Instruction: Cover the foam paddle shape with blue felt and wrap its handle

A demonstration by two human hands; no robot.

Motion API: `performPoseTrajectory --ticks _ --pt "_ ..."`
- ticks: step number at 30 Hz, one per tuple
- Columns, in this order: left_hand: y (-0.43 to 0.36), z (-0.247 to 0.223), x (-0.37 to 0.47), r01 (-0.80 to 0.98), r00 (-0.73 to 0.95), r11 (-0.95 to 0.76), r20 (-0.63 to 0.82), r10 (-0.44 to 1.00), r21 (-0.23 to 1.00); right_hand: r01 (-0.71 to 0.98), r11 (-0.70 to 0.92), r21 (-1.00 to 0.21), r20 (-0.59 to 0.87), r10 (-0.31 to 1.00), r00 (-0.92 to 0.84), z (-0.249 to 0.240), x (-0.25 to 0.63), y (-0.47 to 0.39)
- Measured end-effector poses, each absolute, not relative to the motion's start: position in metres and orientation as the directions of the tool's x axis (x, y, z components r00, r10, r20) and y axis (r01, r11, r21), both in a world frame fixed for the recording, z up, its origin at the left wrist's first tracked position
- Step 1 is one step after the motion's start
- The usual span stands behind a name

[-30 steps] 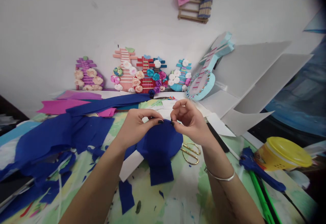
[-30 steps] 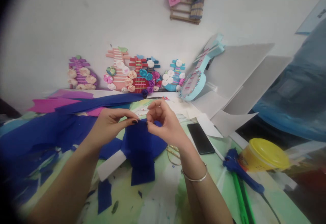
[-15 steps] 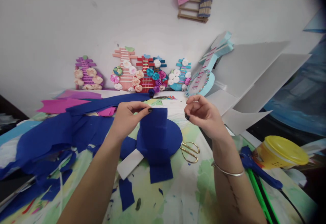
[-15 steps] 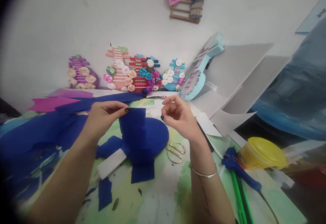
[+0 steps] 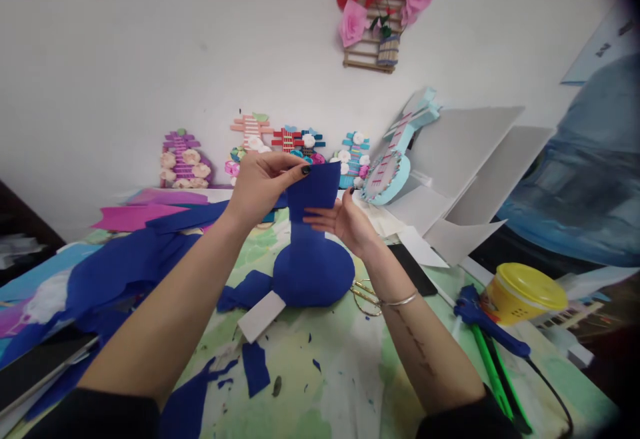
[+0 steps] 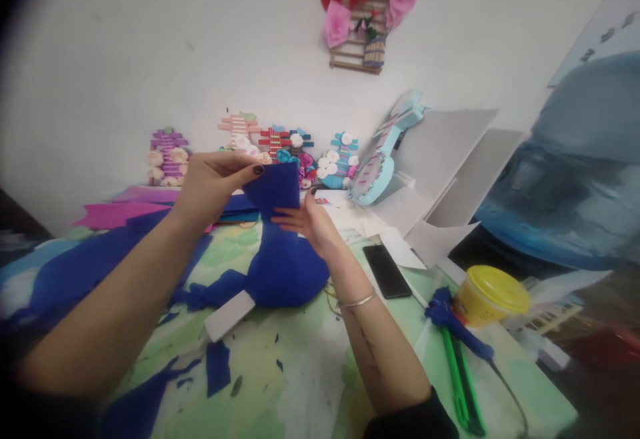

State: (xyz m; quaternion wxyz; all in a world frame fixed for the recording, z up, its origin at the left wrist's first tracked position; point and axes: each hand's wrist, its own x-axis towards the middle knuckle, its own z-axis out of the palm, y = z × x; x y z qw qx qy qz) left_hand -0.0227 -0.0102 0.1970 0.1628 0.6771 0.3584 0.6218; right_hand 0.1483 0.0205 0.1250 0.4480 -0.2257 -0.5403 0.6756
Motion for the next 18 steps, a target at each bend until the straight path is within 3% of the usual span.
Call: performPoseTrajectory --ticks 2,4,7,10,14,18 --pt "-0.032 0.203 -0.021 0.302 0.031 -0.768 0.799 0.6 0.565 -0.449 0.112 -0.886 0.322 0.847 -0.423 0.137 0.15 0.018" --pt "-0.053 0.197 -0.02 0.284 0.193 -0.844 0.835 0.515 0.455 -0.44 0.18 -0.88 0.375 0.832 -0.409 0.14 0.155 0.011" --pt "-0.078 0.162 -0.017 0.274 0.442 -0.915 0.806 0.393 0.296 -0.314 0.156 -0.936 0.291 0.847 -0.445 0.116 0.166 -0.005" --pt "-0.096 0.105 -0.01 0.34 0.535 -0.911 0.749 0.391 0.233 -0.161 0.065 -0.985 0.132 0.882 -0.451 0.07 0.178 -0.025" --pt "-0.125 0.038 0.004 0.328 0.589 -0.883 0.658 0.469 0.336 0.035 -0.01 -0.999 -0.024 0.911 -0.413 0.015 0.195 -0.056" --pt "-0.148 0.009 0.012 0.156 0.685 -0.842 0.558 0.469 0.516 0.11 -0.059 -0.992 -0.102 0.889 -0.447 -0.008 0.215 -0.086"
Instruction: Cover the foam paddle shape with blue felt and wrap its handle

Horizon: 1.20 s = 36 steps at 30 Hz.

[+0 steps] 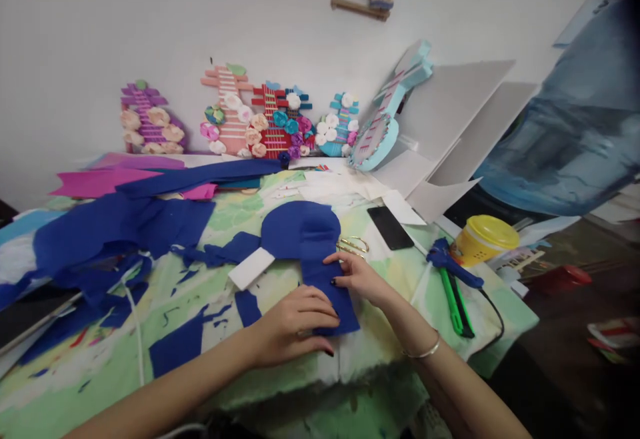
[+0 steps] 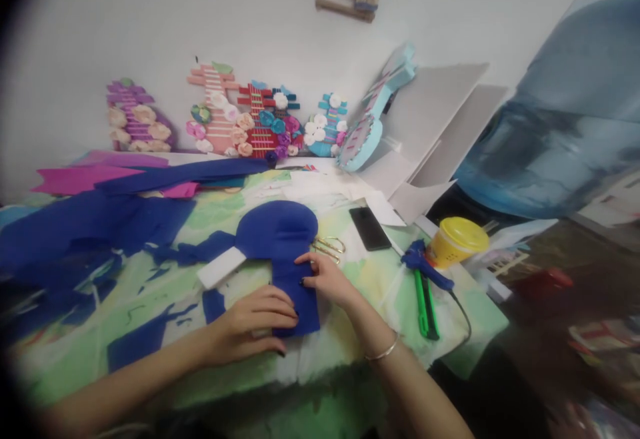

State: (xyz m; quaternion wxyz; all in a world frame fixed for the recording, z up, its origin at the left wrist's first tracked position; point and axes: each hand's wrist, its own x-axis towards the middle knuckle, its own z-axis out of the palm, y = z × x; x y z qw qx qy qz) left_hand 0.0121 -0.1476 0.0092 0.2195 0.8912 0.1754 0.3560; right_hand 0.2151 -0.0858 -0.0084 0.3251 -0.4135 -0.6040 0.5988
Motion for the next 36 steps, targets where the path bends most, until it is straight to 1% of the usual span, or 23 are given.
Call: performPoseTrajectory --ticks 2,3,4,5,7,9,11,13,14,17,20,23,25,26,27,29,30,31,33,36 --pt "-0.145 0.002 0.01 0.159 0.656 -0.819 0.561 0.504 0.551 0.139 -0.054 -0.989 -0.115 0.868 -0.483 -0.012 0.225 -0.098" --pt "-0.14 0.0 0.008 0.224 0.614 -0.806 0.563 0.553 0.548 0.16 -0.036 -0.986 -0.111 0.865 -0.489 -0.014 0.229 -0.103" --pt "-0.132 -0.002 0.006 0.309 0.553 -0.809 0.598 0.58 0.5 0.186 -0.013 -0.982 -0.103 0.869 -0.485 -0.015 0.233 -0.107" --pt "-0.122 -0.004 0.003 0.404 0.545 -0.799 0.585 0.601 0.445 0.218 0.012 -0.976 -0.093 0.88 -0.466 -0.017 0.237 -0.112" --pt "-0.1 -0.007 -0.003 0.599 0.567 -0.731 0.471 0.676 0.327 0.282 0.06 -0.958 -0.061 0.913 -0.404 -0.019 0.242 -0.119" --pt "-0.078 -0.008 -0.009 0.729 0.579 -0.656 0.335 0.744 0.197 0.333 0.095 -0.938 -0.021 0.944 -0.328 -0.022 0.245 -0.126" --pt "-0.06 -0.008 -0.014 0.781 0.588 -0.615 0.204 0.783 0.108 0.378 0.13 -0.917 0.034 0.967 -0.252 -0.024 0.245 -0.133" --pt "-0.045 -0.009 -0.018 0.816 0.568 -0.575 0.104 0.817 0.064 0.42 0.189 -0.887 0.108 0.972 -0.209 -0.027 0.244 -0.139" --pt "-0.038 -0.009 -0.02 0.835 0.544 -0.548 0.079 0.835 0.054 0.445 0.229 -0.866 0.153 0.968 -0.2 -0.029 0.243 -0.142" --pt "-0.019 -0.011 -0.028 0.898 0.43 -0.435 0.083 0.899 0.057 0.518 0.338 -0.786 0.262 0.941 -0.215 -0.035 0.239 -0.149" --pt "-0.001 -0.012 -0.04 0.946 0.315 -0.321 0.114 0.942 0.038 0.554 0.378 -0.742 0.296 0.926 -0.235 -0.04 0.237 -0.155" --pt "0.011 -0.011 -0.055 0.97 0.241 -0.244 0.12 0.963 0.007 0.562 0.406 -0.721 0.321 0.914 -0.249 -0.042 0.239 -0.16" --pt "0.011 -0.009 -0.06 0.97 0.234 -0.241 0.134 0.963 0.033 0.571 0.413 -0.709 0.337 0.91 -0.241 -0.042 0.241 -0.166" --pt "0.009 -0.007 -0.059 0.96 0.257 -0.271 0.165 0.952 0.07 0.578 0.411 -0.705 0.343 0.911 -0.229 -0.042 0.242 -0.17" --pt "0.005 -0.005 -0.055 0.938 0.297 -0.326 0.215 0.931 0.119 0.586 0.407 -0.701 0.351 0.912 -0.214 -0.042 0.244 -0.174" --pt "-0.006 -0.001 -0.041 0.837 0.405 -0.5 0.36 0.84 0.224 0.601 0.4 -0.692 0.366 0.912 -0.186 -0.041 0.246 -0.183" --pt "-0.011 0.001 -0.031 0.771 0.458 -0.58 0.404 0.792 0.264 0.606 0.396 -0.69 0.373 0.912 -0.171 -0.041 0.248 -0.188" --pt "-0.015 0.002 -0.02 0.712 0.502 -0.635 0.415 0.759 0.299 0.611 0.395 -0.686 0.382 0.91 -0.159 -0.041 0.248 -0.192" --pt "-0.019 0.0 -0.001 0.655 0.574 -0.671 0.347 0.741 0.348 0.621 0.39 -0.68 0.4 0.907 -0.131 -0.04 0.249 -0.201" --pt "-0.011 -0.009 0.016 0.688 0.593 -0.617 0.194 0.782 0.382 0.632 0.388 -0.67 0.419 0.901 -0.109 -0.04 0.249 -0.209"
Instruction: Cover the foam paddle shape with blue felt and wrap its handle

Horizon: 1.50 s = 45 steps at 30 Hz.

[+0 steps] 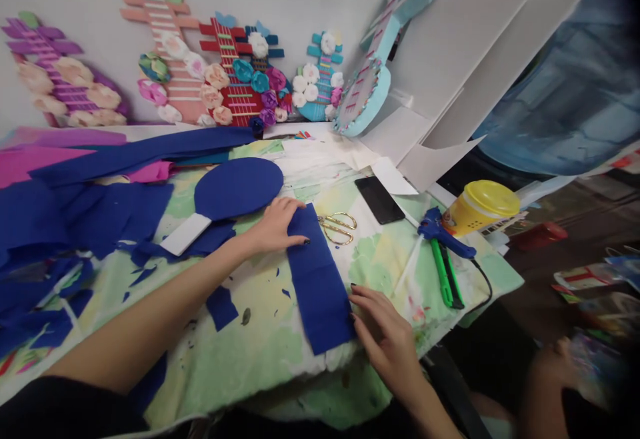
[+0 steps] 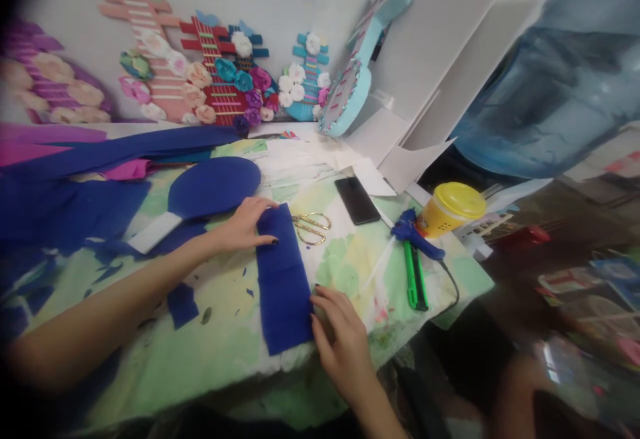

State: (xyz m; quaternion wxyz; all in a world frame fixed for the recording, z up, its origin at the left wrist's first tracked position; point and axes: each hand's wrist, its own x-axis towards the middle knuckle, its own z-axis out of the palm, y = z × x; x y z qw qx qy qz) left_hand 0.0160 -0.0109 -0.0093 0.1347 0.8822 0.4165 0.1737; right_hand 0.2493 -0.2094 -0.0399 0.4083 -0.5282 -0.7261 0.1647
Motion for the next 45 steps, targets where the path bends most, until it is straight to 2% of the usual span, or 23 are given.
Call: performPoseTrajectory --ticks 3,6,9,11,15,18,22,23,26,29,32,36,45 --pt "0.006 -0.022 0.019 0.733 0.528 -0.528 0.131 0.839 0.429 0.638 0.413 -0.65 0.453 0.885 -0.111 -0.041 0.248 -0.213" --pt "0.021 -0.027 0.018 0.754 0.41 -0.39 0.086 0.908 0.528 0.655 0.431 -0.62 0.473 0.872 -0.126 -0.042 0.245 -0.214" --pt "0.028 -0.02 0.015 0.739 0.339 -0.27 0.006 0.941 0.617 0.664 0.406 -0.628 0.452 0.885 -0.114 -0.041 0.242 -0.211" --pt "0.031 -0.01 0.01 0.745 0.306 -0.244 0.007 0.952 0.621 0.652 0.397 -0.646 0.437 0.892 -0.11 -0.04 0.24 -0.209" --pt "0.034 0.009 -0.004 0.814 0.266 -0.287 0.115 0.957 0.506 0.617 0.412 -0.671 0.419 0.897 -0.143 -0.037 0.237 -0.203" --pt "0.032 0.013 -0.01 0.839 0.295 -0.34 0.169 0.94 0.424 0.62 0.415 -0.666 0.402 0.9 -0.17 -0.037 0.235 -0.2" --pt "0.017 0.004 -0.004 0.818 0.384 -0.518 0.433 0.816 0.251 0.613 0.406 -0.677 0.394 0.904 -0.164 -0.039 0.238 -0.201" --pt "0.012 0.001 -0.001 0.797 0.41 -0.554 0.457 0.789 0.241 0.61 0.4 -0.684 0.392 0.907 -0.154 -0.04 0.239 -0.202" --pt "-0.004 -0.006 0.008 0.717 0.491 -0.582 0.314 0.812 0.384 0.608 0.374 -0.701 0.385 0.915 -0.12 -0.041 0.242 -0.205" --pt "-0.011 -0.011 0.012 0.676 0.536 -0.506 0.113 0.836 0.537 0.606 0.35 -0.715 0.371 0.924 -0.095 -0.041 0.245 -0.207" --pt "-0.011 -0.016 0.011 0.634 0.555 -0.433 0.013 0.832 0.641 0.598 0.343 -0.725 0.374 0.924 -0.076 -0.041 0.246 -0.208" --pt "-0.007 -0.019 0.01 0.579 0.546 -0.372 -0.006 0.838 0.726 0.585 0.323 -0.744 0.378 0.925 -0.03 -0.04 0.246 -0.21" --pt "-0.009 -0.013 0.017 0.512 0.51 -0.392 0.096 0.855 0.764 0.567 0.338 -0.751 0.389 0.921 -0.033 -0.04 0.245 -0.211"
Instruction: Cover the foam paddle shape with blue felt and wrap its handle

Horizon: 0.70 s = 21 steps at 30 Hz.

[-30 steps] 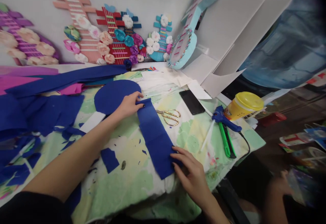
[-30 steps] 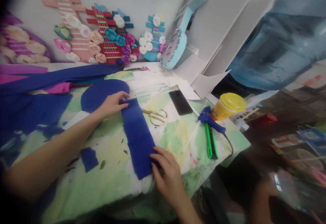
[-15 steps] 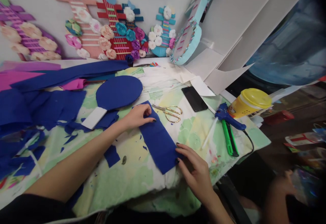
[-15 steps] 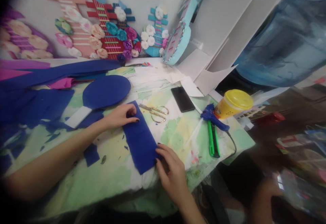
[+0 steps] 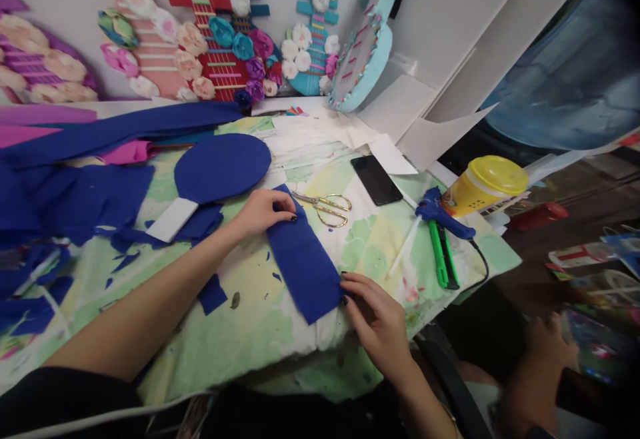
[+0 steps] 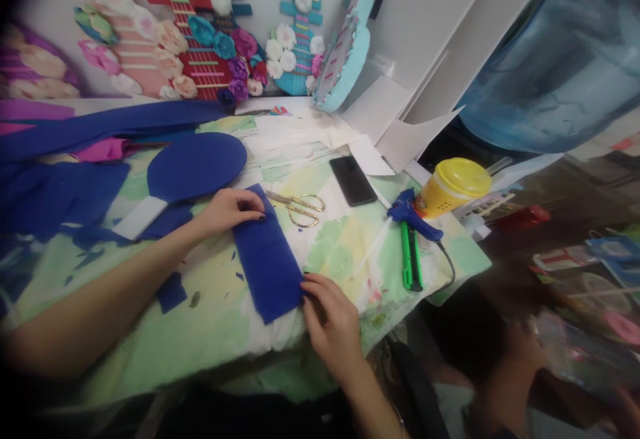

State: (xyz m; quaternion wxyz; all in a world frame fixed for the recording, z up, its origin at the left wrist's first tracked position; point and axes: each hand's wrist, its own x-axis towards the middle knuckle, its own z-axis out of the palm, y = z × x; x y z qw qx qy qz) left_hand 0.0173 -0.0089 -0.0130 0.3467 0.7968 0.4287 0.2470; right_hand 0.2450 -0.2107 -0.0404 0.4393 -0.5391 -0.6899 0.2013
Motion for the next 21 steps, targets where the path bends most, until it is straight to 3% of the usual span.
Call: performPoseTrajectory --ticks 11,21 --pt "-0.014 -0.021 0.024 0.536 0.414 -0.361 0.136 0.9 0.763 0.56 0.346 -0.753 0.388 0.92 -0.046 -0.04 0.245 -0.211" --pt "-0.016 -0.032 0.029 0.584 0.4 -0.451 0.244 0.883 0.675 0.561 0.331 -0.759 0.378 0.925 -0.034 -0.035 0.246 -0.209"
